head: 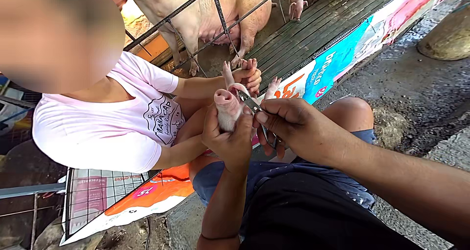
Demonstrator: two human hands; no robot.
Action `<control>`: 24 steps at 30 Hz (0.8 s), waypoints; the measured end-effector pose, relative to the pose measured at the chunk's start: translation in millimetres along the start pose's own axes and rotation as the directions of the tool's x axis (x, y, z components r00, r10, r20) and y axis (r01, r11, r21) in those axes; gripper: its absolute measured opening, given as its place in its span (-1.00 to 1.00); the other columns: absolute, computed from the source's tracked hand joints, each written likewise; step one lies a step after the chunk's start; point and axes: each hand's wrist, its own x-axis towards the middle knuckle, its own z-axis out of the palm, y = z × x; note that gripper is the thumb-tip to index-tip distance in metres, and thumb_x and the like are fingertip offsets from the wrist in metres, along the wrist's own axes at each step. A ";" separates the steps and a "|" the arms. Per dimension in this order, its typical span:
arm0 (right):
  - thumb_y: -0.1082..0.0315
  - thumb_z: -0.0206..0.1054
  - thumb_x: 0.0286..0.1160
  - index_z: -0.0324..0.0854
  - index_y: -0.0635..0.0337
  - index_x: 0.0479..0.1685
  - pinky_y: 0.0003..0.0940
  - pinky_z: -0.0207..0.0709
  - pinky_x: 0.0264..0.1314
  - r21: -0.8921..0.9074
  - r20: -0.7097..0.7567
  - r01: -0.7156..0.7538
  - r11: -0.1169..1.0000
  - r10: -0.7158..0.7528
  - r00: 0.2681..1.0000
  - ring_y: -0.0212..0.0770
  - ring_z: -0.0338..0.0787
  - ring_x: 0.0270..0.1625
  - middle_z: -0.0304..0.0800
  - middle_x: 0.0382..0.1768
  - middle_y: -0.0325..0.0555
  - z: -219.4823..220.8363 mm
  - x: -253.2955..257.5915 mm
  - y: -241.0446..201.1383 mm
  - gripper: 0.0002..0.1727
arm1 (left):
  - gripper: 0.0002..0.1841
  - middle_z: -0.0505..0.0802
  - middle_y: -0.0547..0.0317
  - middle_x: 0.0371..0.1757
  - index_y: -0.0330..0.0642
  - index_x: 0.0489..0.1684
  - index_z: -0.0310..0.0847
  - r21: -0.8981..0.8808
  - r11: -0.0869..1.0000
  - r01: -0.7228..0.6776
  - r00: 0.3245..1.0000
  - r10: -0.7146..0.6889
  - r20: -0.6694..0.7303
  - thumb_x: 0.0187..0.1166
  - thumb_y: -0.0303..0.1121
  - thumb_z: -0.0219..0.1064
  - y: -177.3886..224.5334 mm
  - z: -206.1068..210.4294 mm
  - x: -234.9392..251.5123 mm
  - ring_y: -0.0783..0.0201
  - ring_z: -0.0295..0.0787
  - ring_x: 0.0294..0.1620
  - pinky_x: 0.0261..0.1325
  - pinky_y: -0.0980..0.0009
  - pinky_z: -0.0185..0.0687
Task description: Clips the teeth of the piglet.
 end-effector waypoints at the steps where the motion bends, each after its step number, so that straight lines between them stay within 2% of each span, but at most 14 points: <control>1: 0.28 0.03 0.88 0.61 0.18 -0.25 -0.53 0.66 -0.67 -0.007 -0.009 0.014 1.000 -0.015 1.000 -0.30 0.77 -0.61 0.77 -0.52 -0.13 0.6 -0.3 1.2 -0.67 | -0.64 0.83 0.20 -0.25 -0.35 0.03 0.68 0.006 1.000 -0.004 1.000 0.004 -0.001 0.23 -0.61 0.52 -0.2 0.4 -0.3 0.40 0.81 -0.28 -0.24 0.47 0.81; 6: 0.28 0.04 0.87 0.58 0.13 -0.31 -0.57 0.56 -0.68 -0.098 -0.054 0.092 0.991 -0.097 0.994 -0.37 0.66 -0.67 0.69 -0.59 -0.20 1.7 -0.1 10.3 -0.68 | -0.63 0.84 0.18 -0.18 -0.36 0.06 0.67 -0.005 1.000 -0.026 1.000 0.026 0.004 0.25 -0.58 0.54 -1.8 1.7 -1.4 0.38 0.82 -0.20 -0.15 0.44 0.83; 9: 0.26 0.03 0.87 0.61 0.11 -0.24 -0.57 0.57 -0.65 -0.084 0.048 0.159 0.984 -0.155 0.987 -0.40 0.68 -0.62 0.71 -0.54 -0.24 -12.8 -14.5 12.7 -0.70 | -0.60 0.87 0.18 -0.11 -0.36 0.06 0.70 0.032 0.995 -0.099 0.995 0.099 -0.005 0.19 -0.52 0.56 -5.2 0.7 -4.2 0.39 0.84 -0.09 -0.05 0.42 0.83; 11: 0.22 0.06 0.86 0.67 0.09 -0.13 -0.56 0.64 -0.63 -0.127 0.095 0.199 0.972 -0.188 0.978 -0.40 0.73 -0.56 0.77 -0.47 -0.27 -38.1 -29.8 5.0 -0.71 | -0.60 0.88 0.12 -0.06 -0.37 0.00 0.72 0.061 0.981 -0.182 0.983 0.182 0.007 0.17 -0.45 0.61 -10.3 -1.4 -7.0 0.31 0.84 0.01 0.05 0.35 0.83; 14: 0.21 0.10 0.82 0.68 0.00 -0.18 -0.58 0.61 -0.70 -0.335 0.173 0.128 0.934 -0.073 0.982 -0.43 0.71 -0.62 0.74 -0.53 -0.34 -77.3 -40.1 -23.3 -0.74 | -0.60 0.87 0.01 0.07 -0.32 -0.04 0.75 0.094 0.947 -0.306 0.948 0.295 0.119 0.21 -0.30 0.63 -16.5 -4.9 -19.3 0.17 0.80 0.20 0.24 0.24 0.78; 16: 0.20 0.10 0.82 0.66 -0.03 -0.21 -0.60 0.57 -0.76 -0.483 0.222 0.061 0.874 0.055 0.973 -0.45 0.69 -0.67 0.73 -0.59 -0.37 -90.4 -38.1 -43.2 -0.74 | -0.63 0.88 -0.05 0.12 -0.29 -0.04 0.76 0.116 0.906 -0.407 0.900 0.375 0.224 0.32 -0.21 0.58 -19.2 -5.0 -29.2 0.08 0.78 0.28 0.34 0.14 0.72; 18: 0.19 0.07 0.84 0.65 -0.02 -0.24 -0.59 0.53 -0.77 -0.577 0.260 0.013 0.816 0.169 0.951 -0.45 0.68 -0.68 0.73 -0.60 -0.36 -96.3 -33.2 -54.2 -0.71 | -0.63 0.87 -0.07 0.13 -0.29 -0.04 0.72 0.137 0.851 -0.507 0.832 0.442 0.335 0.47 -0.13 0.48 -20.0 -4.7 -36.0 0.05 0.75 0.32 0.40 0.13 0.65; 21: 0.18 0.08 0.85 0.64 -0.03 -0.22 -0.59 0.54 -0.77 -0.662 0.274 -0.056 0.747 0.312 0.910 -0.48 0.67 -0.70 0.70 -0.65 -0.35 -98.2 -32.2 -55.7 -0.72 | -0.62 0.86 -0.06 0.10 -0.29 0.03 0.65 0.122 0.783 -0.610 0.742 0.511 0.434 0.55 -0.13 0.45 -19.7 -5.0 -43.5 0.03 0.73 0.32 0.47 0.13 0.57; 24: 0.16 0.14 0.81 0.68 -0.09 -0.11 -0.60 0.53 -0.74 -0.707 0.250 -0.118 0.697 0.403 0.881 -0.52 0.66 -0.67 0.71 -0.61 -0.41 -97.6 -36.1 -51.2 -0.79 | -0.58 0.85 -0.09 0.10 -0.31 0.11 0.62 0.121 0.751 -0.649 0.698 0.525 0.487 0.50 -0.16 0.50 -17.6 -7.8 -48.5 0.00 0.74 0.30 0.48 0.09 0.58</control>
